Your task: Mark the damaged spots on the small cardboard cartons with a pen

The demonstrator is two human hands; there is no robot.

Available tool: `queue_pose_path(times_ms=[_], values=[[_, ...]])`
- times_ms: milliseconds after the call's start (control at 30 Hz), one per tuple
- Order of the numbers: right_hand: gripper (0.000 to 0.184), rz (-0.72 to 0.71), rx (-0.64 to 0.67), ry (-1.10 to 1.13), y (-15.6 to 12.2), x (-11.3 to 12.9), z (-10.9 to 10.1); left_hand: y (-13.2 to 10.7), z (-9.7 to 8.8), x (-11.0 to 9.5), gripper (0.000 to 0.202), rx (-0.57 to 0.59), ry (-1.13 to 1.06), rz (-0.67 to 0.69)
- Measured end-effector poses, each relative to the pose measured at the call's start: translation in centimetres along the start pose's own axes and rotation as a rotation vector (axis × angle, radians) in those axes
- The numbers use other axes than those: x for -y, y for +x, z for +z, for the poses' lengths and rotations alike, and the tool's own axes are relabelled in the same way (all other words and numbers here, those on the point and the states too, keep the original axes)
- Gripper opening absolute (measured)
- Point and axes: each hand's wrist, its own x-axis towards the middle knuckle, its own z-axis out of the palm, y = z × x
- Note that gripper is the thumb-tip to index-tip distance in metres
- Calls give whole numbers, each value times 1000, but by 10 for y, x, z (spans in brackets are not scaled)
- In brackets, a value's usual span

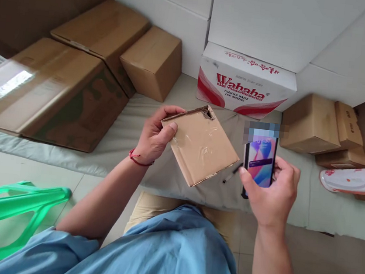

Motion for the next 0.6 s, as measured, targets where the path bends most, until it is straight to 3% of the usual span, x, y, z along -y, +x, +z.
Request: queue_pose_path(times_ms=[133, 300, 467, 600], values=[[93, 279, 108, -210, 1, -67, 6, -2, 0, -1, 46, 0, -20, -22], [109, 438, 272, -304, -17, -127, 14, -11, -21, 3, 59, 54, -83, -54], [121, 476, 381, -349, -32, -153, 17, -32, -71, 10, 53, 22, -141, -122], [114, 337, 410, -384, -30, -151, 18, -55, -108, 10, 36, -111, -30, -144]])
